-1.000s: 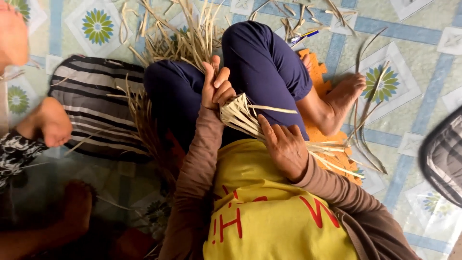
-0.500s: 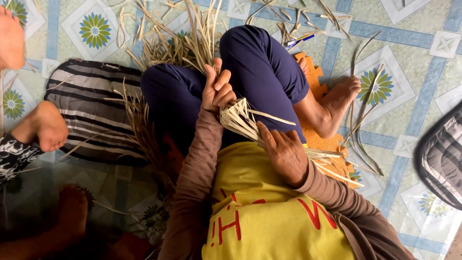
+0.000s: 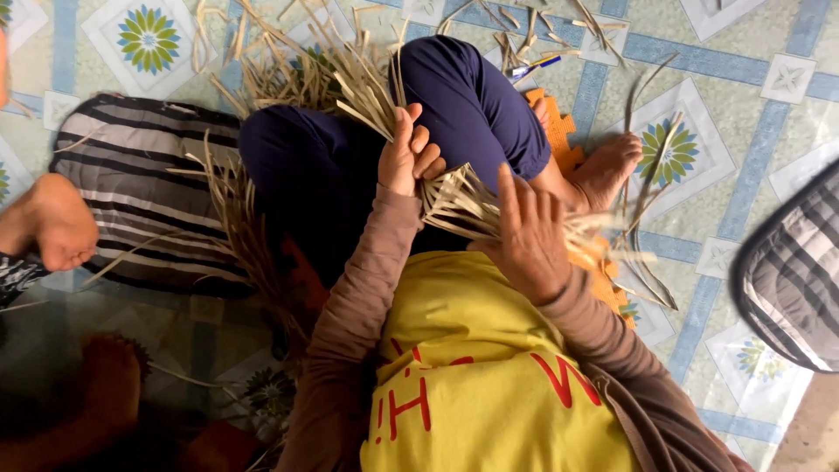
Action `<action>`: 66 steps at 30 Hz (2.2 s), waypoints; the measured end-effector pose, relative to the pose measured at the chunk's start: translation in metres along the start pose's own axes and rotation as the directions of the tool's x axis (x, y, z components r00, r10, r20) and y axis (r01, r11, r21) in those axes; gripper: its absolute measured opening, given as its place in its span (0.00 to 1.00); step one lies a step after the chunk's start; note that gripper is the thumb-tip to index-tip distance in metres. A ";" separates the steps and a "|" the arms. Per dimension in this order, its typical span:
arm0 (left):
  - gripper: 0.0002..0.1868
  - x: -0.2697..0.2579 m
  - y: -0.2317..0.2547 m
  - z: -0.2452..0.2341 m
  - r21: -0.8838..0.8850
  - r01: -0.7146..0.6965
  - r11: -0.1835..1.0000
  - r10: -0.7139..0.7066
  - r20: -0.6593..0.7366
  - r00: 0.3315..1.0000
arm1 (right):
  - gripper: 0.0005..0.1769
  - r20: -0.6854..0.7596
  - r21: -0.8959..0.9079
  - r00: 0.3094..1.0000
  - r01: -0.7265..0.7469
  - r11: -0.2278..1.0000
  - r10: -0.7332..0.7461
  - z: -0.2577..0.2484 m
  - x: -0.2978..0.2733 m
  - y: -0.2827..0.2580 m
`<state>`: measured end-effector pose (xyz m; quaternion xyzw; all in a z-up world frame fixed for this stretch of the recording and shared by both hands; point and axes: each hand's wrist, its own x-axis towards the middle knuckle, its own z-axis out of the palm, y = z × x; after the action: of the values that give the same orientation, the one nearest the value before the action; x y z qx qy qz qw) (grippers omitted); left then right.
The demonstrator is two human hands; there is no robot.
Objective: Weaving dried leaves or straw into a patterned structure by hand while sitting on the floor
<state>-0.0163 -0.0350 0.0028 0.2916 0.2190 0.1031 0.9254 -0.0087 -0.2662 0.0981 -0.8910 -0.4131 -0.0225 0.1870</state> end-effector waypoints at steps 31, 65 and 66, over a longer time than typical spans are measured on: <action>0.08 -0.137 0.042 0.079 0.890 -0.429 0.156 0.582 0.268 0.768 | 0.23 0.030 0.283 0.968 -0.246 0.927 0.248 0.069 -0.020 0.003; 0.07 -0.119 -0.001 0.053 0.767 -0.557 0.319 0.696 0.209 0.687 | 0.27 0.119 0.071 0.956 -0.279 0.958 0.269 0.116 -0.032 0.016; 0.07 -0.116 -0.002 0.053 0.797 -0.521 0.303 0.689 0.194 0.698 | 0.28 0.121 0.068 0.954 -0.282 0.957 0.273 0.116 -0.032 0.015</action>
<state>-0.0945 -0.0996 0.0807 0.7269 0.1978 0.3594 0.5507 -0.0321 -0.2573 -0.0210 -0.9313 -0.2941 0.0708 0.2029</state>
